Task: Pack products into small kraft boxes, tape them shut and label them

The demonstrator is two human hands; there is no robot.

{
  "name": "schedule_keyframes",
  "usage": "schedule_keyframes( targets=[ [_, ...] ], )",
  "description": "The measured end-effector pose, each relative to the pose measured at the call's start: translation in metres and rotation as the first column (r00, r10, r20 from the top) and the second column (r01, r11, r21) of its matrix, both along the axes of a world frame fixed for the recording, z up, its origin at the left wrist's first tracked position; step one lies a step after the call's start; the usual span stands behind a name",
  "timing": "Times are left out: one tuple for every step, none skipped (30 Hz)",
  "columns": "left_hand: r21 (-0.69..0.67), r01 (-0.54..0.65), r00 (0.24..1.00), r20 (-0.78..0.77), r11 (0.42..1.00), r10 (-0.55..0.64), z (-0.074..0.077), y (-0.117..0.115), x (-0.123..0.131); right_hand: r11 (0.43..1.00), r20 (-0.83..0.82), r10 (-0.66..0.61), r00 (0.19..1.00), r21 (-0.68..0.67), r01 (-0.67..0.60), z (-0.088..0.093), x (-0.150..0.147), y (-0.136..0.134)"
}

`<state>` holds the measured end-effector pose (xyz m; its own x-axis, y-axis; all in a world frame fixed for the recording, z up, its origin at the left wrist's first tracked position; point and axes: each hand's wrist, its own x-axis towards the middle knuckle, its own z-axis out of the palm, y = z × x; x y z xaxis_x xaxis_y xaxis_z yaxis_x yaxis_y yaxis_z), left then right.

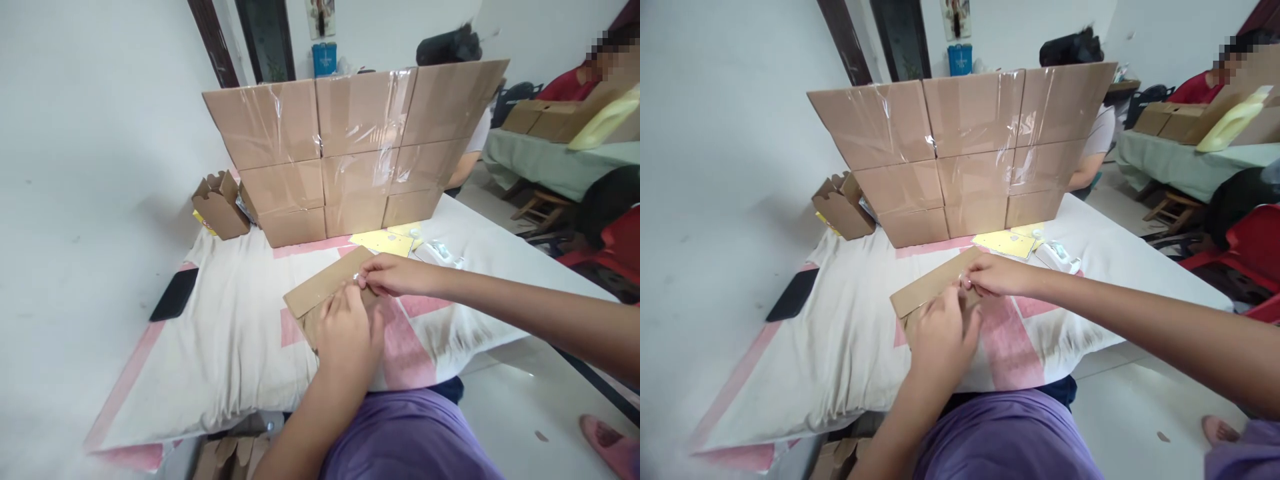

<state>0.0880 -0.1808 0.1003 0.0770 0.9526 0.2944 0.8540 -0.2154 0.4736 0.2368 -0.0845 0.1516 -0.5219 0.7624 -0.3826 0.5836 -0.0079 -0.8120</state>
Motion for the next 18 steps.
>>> schedule_keyframes(
  targets=[
    [-0.05, -0.008, 1.0, 0.029, 0.999, 0.01, 0.007, 0.005, -0.006, 1.0, -0.035, 0.02, 0.999, 0.024, -0.019, -0.003, 0.004, -0.001],
    [-0.084, -0.012, 0.998, 0.057, 0.996, 0.017, 0.013, 0.01, -0.011, 0.998, -0.054, 0.041, 0.998, 0.05, -0.039, -0.005, 0.007, -0.001],
    [-0.098, -0.008, 0.996, 0.083, 0.995, 0.016, 0.017, 0.016, -0.016, 0.995, -0.065, 0.065, 0.996, 0.084, -0.06, -0.007, 0.009, -0.002],
    [-0.095, 0.003, 0.994, 0.109, 0.995, 0.007, 0.02, 0.021, -0.02, 0.989, -0.072, 0.088, 0.993, 0.123, -0.079, -0.008, 0.011, -0.003],
    [-0.086, 0.017, 0.991, 0.133, 0.996, -0.006, 0.022, 0.025, -0.024, 0.982, -0.08, 0.105, 0.991, 0.164, -0.091, -0.009, 0.012, -0.005],
    [-0.077, 0.027, 0.988, 0.157, 0.997, -0.014, 0.023, 0.029, -0.026, 0.973, -0.086, 0.117, 0.989, 0.208, -0.097, -0.01, 0.012, -0.007],
    [-0.07, 0.03, 0.984, 0.178, 0.997, -0.017, 0.023, 0.031, -0.028, 0.961, -0.091, 0.125, 0.988, 0.257, -0.098, -0.012, 0.012, -0.009],
    [-0.063, 0.031, 0.981, 0.193, 0.998, -0.018, 0.022, 0.033, -0.028, 0.945, -0.093, 0.135, 0.987, 0.313, -0.099, -0.013, 0.011, -0.011],
    [-0.056, 0.033, 0.979, 0.204, 0.998, -0.021, 0.021, 0.033, -0.029, 0.923, -0.085, 0.144, 0.986, 0.372, -0.103, -0.014, 0.01, -0.014],
    [-0.049, 0.038, 0.977, 0.21, 0.998, -0.027, 0.02, 0.033, -0.029, 0.897, -0.064, 0.149, 0.987, 0.429, -0.108, -0.015, 0.01, -0.016],
    [-0.042, 0.046, 0.976, 0.214, 0.998, -0.036, 0.018, 0.033, -0.028, 0.87, -0.034, 0.147, 0.989, 0.48, -0.113, -0.016, 0.009, -0.019],
    [-0.034, 0.055, 0.975, 0.217, 0.998, -0.047, 0.017, 0.032, -0.028, 0.845, -0.001, 0.14, 0.99, 0.522, -0.119, -0.017, 0.009, -0.021],
    [-0.027, 0.064, 0.974, 0.22, 0.998, -0.056, 0.016, 0.031, -0.028, 0.826, 0.027, 0.131, 0.991, 0.55, -0.124, -0.017, 0.009, -0.023],
    [-0.022, 0.069, 0.973, 0.223, 0.997, -0.062, 0.016, 0.03, -0.027, 0.812, 0.049, 0.125, 0.991, 0.569, -0.131, -0.017, 0.009, -0.025],
    [-0.019, 0.069, 0.972, 0.227, 0.997, -0.063, 0.016, 0.03, -0.027, 0.802, 0.057, 0.128, 0.99, 0.581, -0.137, -0.018, 0.009, -0.026],
    [-0.018, 0.066, 0.971, 0.233, 0.998, -0.06, 0.016, 0.029, -0.027, 0.797, 0.053, 0.136, 0.989, 0.588, -0.141, -0.017, 0.01, -0.027],
    [-0.018, 0.063, 0.969, 0.239, 0.998, -0.057, 0.016, 0.028, -0.027, 0.796, 0.043, 0.145, 0.989, 0.589, -0.142, -0.017, 0.01, -0.028],
    [-0.019, 0.062, 0.968, 0.247, 0.998, -0.055, 0.016, 0.028, -0.027, 0.798, 0.028, 0.151, 0.988, 0.586, -0.138, -0.017, 0.011, -0.028]
  ],
)
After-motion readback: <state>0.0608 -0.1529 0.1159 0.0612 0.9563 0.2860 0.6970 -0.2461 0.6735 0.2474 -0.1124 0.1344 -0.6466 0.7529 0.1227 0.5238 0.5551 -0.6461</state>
